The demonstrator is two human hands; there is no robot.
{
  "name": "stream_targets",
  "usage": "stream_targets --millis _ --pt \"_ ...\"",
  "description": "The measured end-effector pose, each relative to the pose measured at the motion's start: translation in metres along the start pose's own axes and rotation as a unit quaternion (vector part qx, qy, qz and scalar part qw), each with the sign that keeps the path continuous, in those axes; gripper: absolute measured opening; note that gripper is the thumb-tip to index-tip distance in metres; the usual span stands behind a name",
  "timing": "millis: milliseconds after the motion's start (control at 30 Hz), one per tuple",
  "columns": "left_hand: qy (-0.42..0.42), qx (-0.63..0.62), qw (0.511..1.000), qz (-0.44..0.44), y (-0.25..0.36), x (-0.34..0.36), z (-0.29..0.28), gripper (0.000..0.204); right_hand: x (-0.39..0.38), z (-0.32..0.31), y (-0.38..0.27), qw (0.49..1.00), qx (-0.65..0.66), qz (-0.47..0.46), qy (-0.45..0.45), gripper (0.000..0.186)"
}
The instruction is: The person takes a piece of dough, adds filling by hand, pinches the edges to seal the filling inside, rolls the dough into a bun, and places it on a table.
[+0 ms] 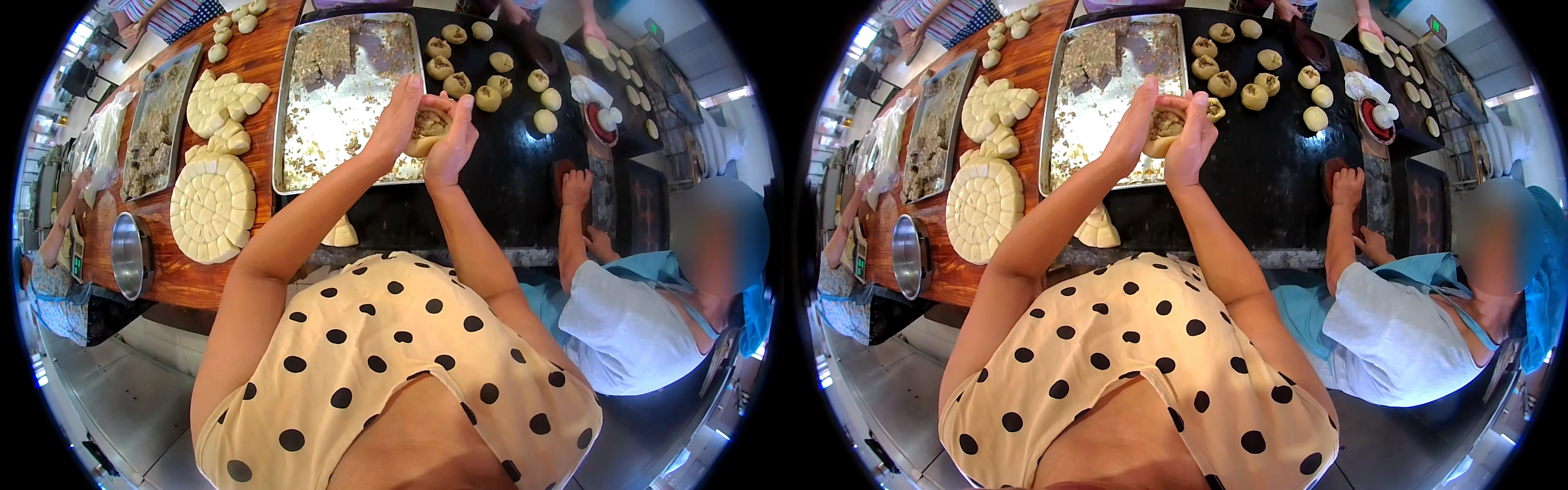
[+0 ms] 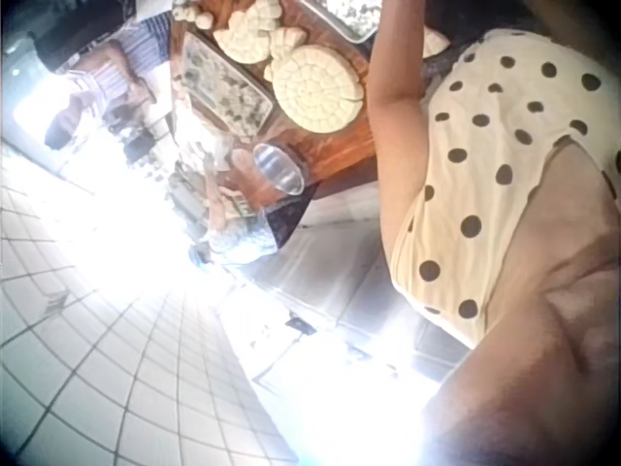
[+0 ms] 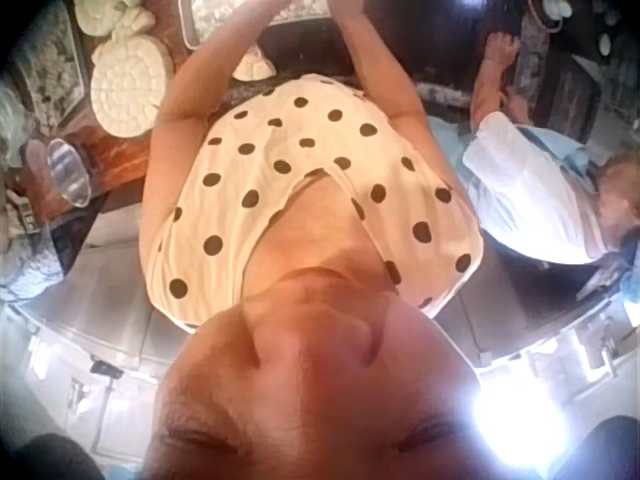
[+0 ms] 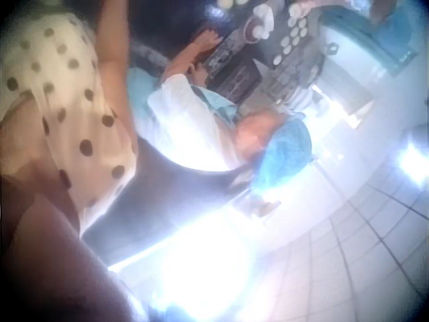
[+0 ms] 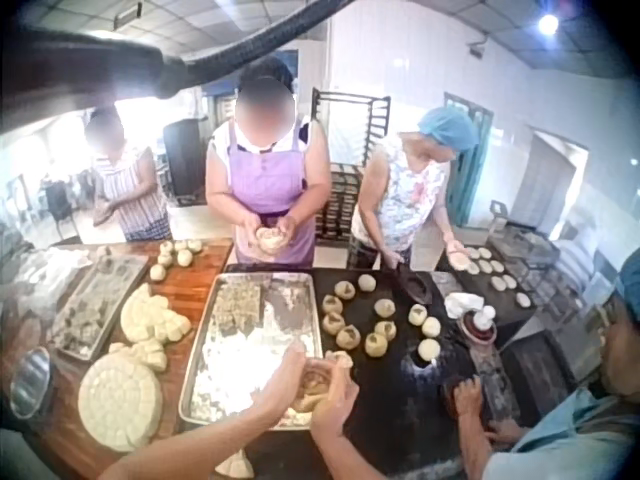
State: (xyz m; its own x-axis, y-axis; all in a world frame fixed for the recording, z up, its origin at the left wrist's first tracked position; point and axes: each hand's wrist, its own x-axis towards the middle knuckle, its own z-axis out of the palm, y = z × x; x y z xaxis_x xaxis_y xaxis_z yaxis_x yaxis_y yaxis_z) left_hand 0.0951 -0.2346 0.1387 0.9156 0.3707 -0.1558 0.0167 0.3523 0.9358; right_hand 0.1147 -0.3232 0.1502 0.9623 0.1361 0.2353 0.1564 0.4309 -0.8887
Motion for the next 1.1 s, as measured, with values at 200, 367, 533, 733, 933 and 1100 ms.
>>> stream_targets --millis 200,367,533,733,933,1100 --pt "0.035 -0.102 0.994 0.021 -0.011 -0.024 0.018 0.042 0.000 0.012 0.004 0.993 -0.058 -0.015 0.099 0.055" --pt "-0.012 -0.128 0.990 -0.065 0.011 -0.030 0.005 0.040 -0.005 0.005 -0.003 0.996 0.064 -0.039 0.052 0.049" --pt "0.045 0.053 0.998 -0.009 -0.004 -0.034 0.010 0.044 -0.017 -0.003 0.012 0.995 -0.080 -0.051 0.036 0.049" --pt "0.011 0.255 0.965 0.053 0.004 -0.034 0.012 0.050 -0.016 -0.004 0.021 0.979 -0.143 -0.126 0.065 0.047" --pt "0.020 -0.047 0.999 -0.013 0.009 -0.037 0.016 0.052 -0.006 0.002 0.009 0.995 -0.064 -0.070 0.022 0.040" --pt "-0.128 -0.013 0.981 -0.143 0.028 -0.023 -0.036 0.054 -0.015 -0.034 -0.003 0.958 -0.180 -0.075 -0.213 0.088"
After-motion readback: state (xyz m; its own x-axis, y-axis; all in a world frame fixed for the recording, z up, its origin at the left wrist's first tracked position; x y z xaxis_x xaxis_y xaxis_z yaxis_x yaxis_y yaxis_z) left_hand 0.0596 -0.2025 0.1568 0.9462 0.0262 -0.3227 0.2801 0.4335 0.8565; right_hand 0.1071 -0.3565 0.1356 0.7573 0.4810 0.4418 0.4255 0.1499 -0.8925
